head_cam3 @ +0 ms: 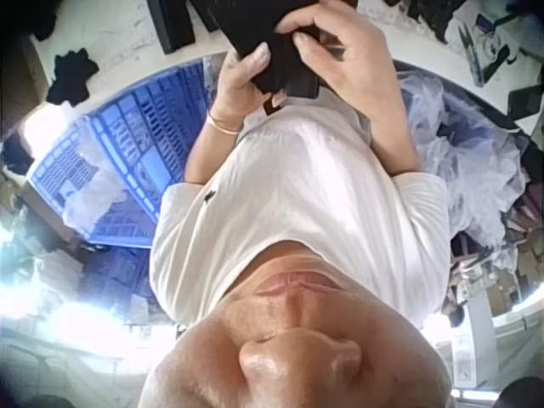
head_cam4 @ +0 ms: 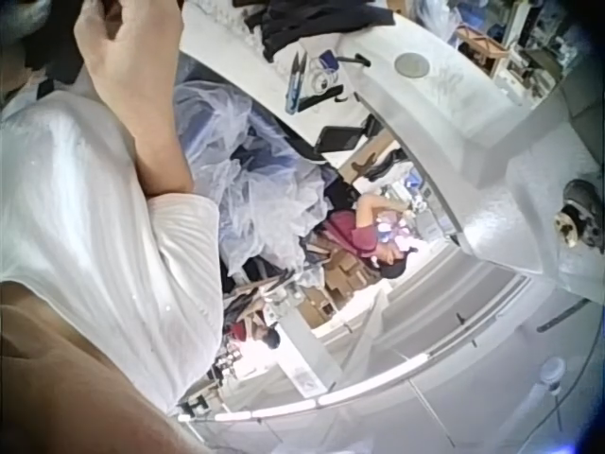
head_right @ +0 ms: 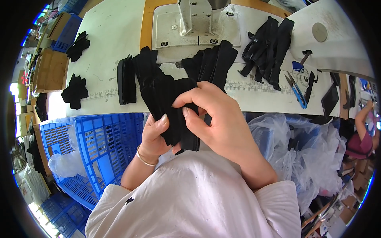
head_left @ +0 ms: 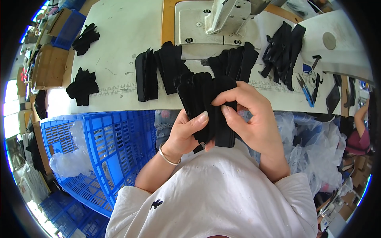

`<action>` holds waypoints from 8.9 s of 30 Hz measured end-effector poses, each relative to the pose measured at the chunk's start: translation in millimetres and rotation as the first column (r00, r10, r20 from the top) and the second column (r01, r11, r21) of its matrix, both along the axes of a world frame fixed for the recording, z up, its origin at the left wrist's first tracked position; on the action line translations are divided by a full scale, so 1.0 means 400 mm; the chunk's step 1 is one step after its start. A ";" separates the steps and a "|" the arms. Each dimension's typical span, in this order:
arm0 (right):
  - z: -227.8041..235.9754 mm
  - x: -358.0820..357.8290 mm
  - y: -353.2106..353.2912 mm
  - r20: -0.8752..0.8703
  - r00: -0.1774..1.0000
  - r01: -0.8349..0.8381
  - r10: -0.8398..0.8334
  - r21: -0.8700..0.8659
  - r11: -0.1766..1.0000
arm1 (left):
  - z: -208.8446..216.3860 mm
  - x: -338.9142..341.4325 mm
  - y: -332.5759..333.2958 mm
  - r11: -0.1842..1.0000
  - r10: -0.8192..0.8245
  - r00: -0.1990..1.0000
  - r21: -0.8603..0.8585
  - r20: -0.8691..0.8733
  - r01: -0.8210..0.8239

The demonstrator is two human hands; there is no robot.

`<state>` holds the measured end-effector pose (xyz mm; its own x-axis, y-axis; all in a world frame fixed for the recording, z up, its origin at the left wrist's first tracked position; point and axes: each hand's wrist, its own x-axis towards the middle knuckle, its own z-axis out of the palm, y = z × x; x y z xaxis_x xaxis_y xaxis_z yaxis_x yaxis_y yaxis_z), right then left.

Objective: Sorting and stacking black fabric pieces at a factory workstation.

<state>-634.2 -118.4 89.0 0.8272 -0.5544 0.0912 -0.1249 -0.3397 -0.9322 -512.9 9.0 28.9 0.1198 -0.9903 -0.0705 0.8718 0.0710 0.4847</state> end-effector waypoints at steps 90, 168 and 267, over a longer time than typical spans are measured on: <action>-0.030 0.010 -0.015 -0.071 0.988 0.134 -0.137 -0.045 0.990 | 0.007 -0.021 0.004 0.982 0.053 0.939 0.154 0.340 -0.111; -0.027 0.025 0.039 -0.072 0.990 0.062 -0.118 -0.531 0.845 | 0.008 -0.037 -0.011 0.909 0.254 0.902 0.233 0.350 -0.347; -0.041 0.042 0.017 0.034 0.995 0.084 -0.091 0.168 0.982 | 0.005 -0.030 0.016 0.938 0.211 0.782 0.104 0.587 -0.331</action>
